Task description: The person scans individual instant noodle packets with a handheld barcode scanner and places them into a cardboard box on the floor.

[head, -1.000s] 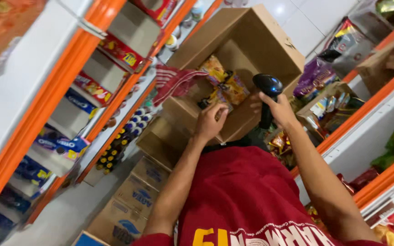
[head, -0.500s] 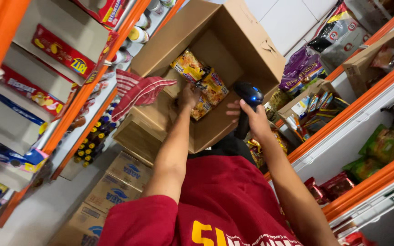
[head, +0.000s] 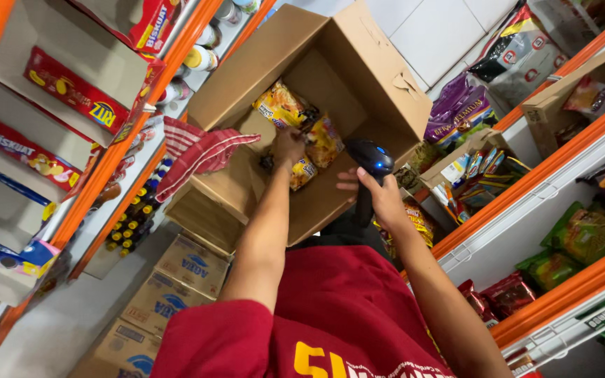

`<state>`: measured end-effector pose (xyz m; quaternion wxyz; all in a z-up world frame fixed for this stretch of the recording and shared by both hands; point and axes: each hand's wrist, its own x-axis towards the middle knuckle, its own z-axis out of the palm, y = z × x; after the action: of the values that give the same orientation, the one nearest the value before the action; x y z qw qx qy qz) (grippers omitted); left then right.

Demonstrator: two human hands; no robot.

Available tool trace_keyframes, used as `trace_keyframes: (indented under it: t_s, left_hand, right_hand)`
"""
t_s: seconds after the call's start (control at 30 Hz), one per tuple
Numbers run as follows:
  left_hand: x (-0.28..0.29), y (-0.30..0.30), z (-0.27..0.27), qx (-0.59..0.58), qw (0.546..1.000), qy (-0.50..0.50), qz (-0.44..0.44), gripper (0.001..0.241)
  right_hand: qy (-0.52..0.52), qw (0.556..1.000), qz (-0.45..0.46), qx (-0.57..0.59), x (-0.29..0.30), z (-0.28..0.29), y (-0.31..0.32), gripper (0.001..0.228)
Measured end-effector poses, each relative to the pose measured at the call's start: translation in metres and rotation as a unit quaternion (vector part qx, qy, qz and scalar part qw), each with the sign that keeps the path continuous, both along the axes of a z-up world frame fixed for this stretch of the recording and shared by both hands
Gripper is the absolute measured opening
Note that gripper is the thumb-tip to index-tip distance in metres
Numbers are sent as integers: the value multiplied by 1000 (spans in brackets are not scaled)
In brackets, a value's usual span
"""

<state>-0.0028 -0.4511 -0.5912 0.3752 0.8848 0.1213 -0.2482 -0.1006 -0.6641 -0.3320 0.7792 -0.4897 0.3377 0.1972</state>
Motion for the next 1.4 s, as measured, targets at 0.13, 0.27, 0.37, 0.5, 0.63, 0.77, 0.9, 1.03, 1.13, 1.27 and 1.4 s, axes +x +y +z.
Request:
trace_keyframes:
  t_s: [0.13, 0.27, 0.37, 0.5, 0.63, 0.77, 0.9, 1.03, 1.13, 1.27, 1.4]
  left_hand:
    - [-12, -13, 42, -235, 970, -66, 5, 15]
    - [-28, -2, 127, -341, 935, -93, 30, 11]
    - [-28, 7, 224, -397, 913, -61, 71, 13]
    - [-35, 29, 339, -409, 879, -231, -87, 8]
    - [-44, 51, 396, -297, 823, -386, -294, 11]
    - [-58, 74, 418, -287, 808, -427, -286, 13]
    - [-61, 80, 420, -426, 834, -350, -16, 41]
    - [-54, 98, 416, -567, 811, 44, 136, 59]
    - [-52, 101, 413, -635, 754, -12, 171, 51]
    - [-49, 105, 418, -648, 716, -90, 245, 37]
    - [-48, 103, 439, -676, 660, -144, 294, 35]
  right_hand:
    - [8, 1000, -9, -6, -1, 2, 3, 44]
    - [1, 999, -45, -7, -4, 4, 8, 44]
    - [5, 994, -105, 6, 1, 11, 18, 45]
    - [-17, 985, -155, 70, 14, 40, 32, 51]
    - [-41, 948, -185, 257, 22, 73, 46, 66]
    - [-139, 971, -75, 177, 23, 91, 57, 56]
    - [-155, 980, -45, 119, 23, 109, 66, 55]
    - [-199, 970, 41, 135, 26, 125, 70, 64]
    - [-150, 969, -29, 193, 31, 130, 77, 61]
    - [-208, 937, -133, 247, 26, 139, 89, 50]
    - [-310, 948, -70, -13, 19, 153, 108, 46]
